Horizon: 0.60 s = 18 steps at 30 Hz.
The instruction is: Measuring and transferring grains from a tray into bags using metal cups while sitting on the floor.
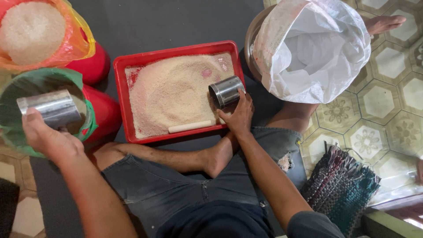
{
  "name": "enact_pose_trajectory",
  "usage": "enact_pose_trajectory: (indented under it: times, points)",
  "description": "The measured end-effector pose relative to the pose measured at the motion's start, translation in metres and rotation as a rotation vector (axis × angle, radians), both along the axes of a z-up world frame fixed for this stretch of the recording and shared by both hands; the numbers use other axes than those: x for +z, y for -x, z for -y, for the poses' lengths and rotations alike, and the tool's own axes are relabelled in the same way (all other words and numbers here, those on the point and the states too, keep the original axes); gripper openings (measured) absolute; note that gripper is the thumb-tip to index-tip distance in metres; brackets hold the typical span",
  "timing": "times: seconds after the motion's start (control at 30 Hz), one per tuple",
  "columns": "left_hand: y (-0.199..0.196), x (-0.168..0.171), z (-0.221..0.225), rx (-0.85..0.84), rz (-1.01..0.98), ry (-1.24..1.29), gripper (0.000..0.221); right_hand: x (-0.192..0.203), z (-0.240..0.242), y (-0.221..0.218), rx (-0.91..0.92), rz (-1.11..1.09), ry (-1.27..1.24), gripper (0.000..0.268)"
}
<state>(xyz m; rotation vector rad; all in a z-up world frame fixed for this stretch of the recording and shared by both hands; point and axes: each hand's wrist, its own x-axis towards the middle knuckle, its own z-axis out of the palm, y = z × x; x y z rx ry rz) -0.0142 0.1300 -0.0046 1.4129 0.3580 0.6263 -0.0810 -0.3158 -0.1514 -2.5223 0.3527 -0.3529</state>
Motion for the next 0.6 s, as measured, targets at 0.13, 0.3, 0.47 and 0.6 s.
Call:
enact_pose_trajectory:
  times: [0.13, 0.3, 0.47, 0.6]
  points:
    - [0.001, 0.009, 0.01, -0.034, 0.051, -0.056, 0.037, 0.005, 0.001, 0.001, 0.007, 0.024, 0.005, 0.109]
    - [-0.002, -0.001, 0.015, 0.008, 0.108, -0.105, 0.045, 0.005, 0.001, 0.001, 0.009, 0.052, -0.014, 0.107]
    - [0.01, 0.023, 0.066, -0.082, 0.145, -0.213, 0.049, 0.006, 0.0, 0.0, 0.022, 0.085, -0.038, 0.107]
    - [0.015, 0.033, 0.134, 0.023, 0.002, -0.221, 0.052, -0.008, 0.006, -0.002, -0.036, 0.036, -0.145, 0.12]
